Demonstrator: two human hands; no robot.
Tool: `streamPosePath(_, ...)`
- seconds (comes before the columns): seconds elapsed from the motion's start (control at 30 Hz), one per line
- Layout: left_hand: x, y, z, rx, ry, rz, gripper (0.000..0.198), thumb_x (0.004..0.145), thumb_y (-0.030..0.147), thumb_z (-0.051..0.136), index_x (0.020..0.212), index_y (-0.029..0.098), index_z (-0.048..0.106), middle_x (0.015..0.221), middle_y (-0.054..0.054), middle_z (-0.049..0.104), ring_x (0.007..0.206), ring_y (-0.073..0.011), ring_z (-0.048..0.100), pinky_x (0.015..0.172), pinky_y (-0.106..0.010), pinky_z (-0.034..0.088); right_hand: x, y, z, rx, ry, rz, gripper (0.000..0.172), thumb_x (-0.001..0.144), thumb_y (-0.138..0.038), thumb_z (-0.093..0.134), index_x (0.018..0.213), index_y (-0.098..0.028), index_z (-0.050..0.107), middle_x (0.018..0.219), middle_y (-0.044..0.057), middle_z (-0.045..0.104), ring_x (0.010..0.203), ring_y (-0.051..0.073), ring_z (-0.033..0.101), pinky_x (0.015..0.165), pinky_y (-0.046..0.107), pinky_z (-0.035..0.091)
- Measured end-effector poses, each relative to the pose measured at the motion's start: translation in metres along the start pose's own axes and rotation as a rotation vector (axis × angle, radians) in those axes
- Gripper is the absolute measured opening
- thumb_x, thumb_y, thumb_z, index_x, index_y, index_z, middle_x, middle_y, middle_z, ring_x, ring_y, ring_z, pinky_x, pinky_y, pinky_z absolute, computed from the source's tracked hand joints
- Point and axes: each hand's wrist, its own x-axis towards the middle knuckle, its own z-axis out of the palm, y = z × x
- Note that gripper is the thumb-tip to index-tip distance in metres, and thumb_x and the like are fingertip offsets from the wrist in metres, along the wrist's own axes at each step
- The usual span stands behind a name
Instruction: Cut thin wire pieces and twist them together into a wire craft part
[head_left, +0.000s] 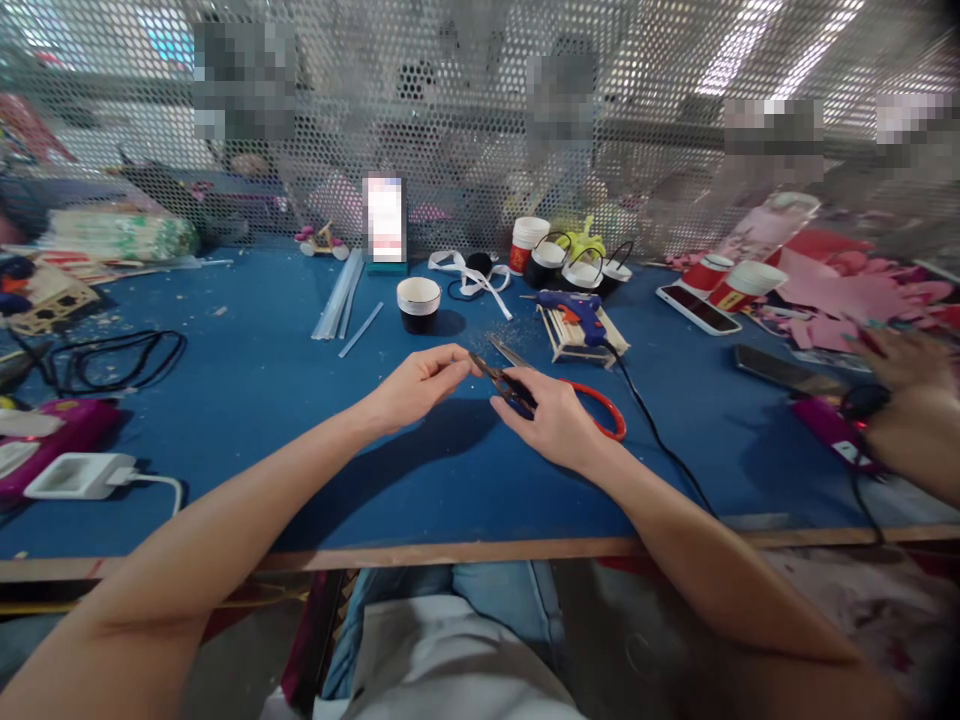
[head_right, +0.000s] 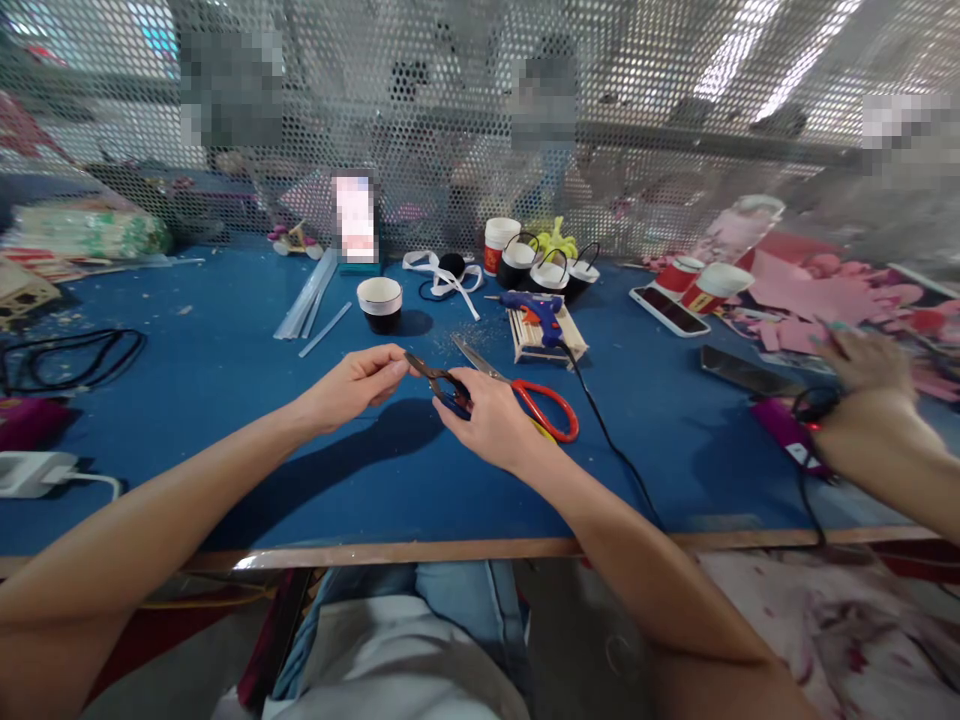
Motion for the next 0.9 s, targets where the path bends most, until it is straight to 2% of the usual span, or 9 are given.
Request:
streamPosePath(0.13,0.000,0.002,0.001,-0.016,-0.005,-0.005,0.025,0.085,0.040,0.045,0.087,0.017,0.055,0.052,0.006,0.027,0.046,-0.0060,0.024,0.044,-0.021,0.018,0.000,-0.001,0.000,0.002,0.006,0.014,0.018,0.081,-0.030,0.052,0.094,-0.017,0.054,0.077,0.005,0.062,0.060,0.014,0.054,0.056,0.028,0.043)
streamPosePath(0.23,0.000,0.003,0.000,-0.068,-0.018,-0.023,0.024,0.085,0.040,0.046,0.083,0.017,0.054,0.051,0.007,0.026,0.045,-0.0055,0.023,0.043,-0.020,0.018,0.001,-0.001,-0.001,-0.016,-0.016,0.026,0.023,0.080,-0.033,0.054,0.097,-0.017,0.053,0.074,0.004,0.060,0.058,0.014,0.053,0.055,0.028,0.043)
streamPosePath(0.37,0.001,0.002,-0.002,-0.171,-0.075,-0.074,0.025,0.084,0.041,0.047,0.079,0.017,0.052,0.050,0.008,0.024,0.043,-0.0051,0.021,0.042,-0.019,0.018,0.002,0.003,-0.001,-0.039,-0.035,-0.012,0.032,0.079,-0.036,0.054,0.105,-0.016,0.049,0.078,0.005,0.058,0.060,0.014,0.051,0.057,0.029,0.044)
streamPosePath(0.53,0.001,0.003,-0.004,-0.249,-0.131,-0.135,0.025,0.084,0.041,0.047,0.078,0.017,0.050,0.051,0.008,0.020,0.042,-0.0047,0.017,0.042,-0.019,0.015,0.002,0.005,-0.002,-0.068,-0.027,-0.035,0.031,0.079,-0.035,0.055,0.103,-0.016,0.050,0.082,0.006,0.058,0.062,0.014,0.052,0.058,0.029,0.044)
streamPosePath(0.77,-0.001,0.005,-0.006,-0.206,-0.161,-0.126,0.024,0.086,0.039,0.045,0.078,0.017,0.048,0.051,0.008,0.022,0.043,-0.0045,0.018,0.042,-0.018,0.018,0.000,-0.002,-0.004,-0.039,-0.042,-0.024,0.021,0.081,-0.030,0.053,0.096,-0.015,0.053,0.070,0.002,0.056,0.057,0.012,0.050,0.055,0.025,0.040)
streamPosePath(0.9,-0.001,0.010,-0.010,-0.108,-0.170,-0.115,0.023,0.087,0.037,0.043,0.084,0.016,0.051,0.051,0.007,0.032,0.044,-0.0043,0.026,0.042,-0.017,0.020,0.000,-0.004,-0.004,-0.007,-0.068,-0.003,0.020,0.082,-0.032,0.051,0.093,-0.015,0.054,0.073,0.003,0.058,0.057,0.012,0.050,0.055,0.025,0.039)
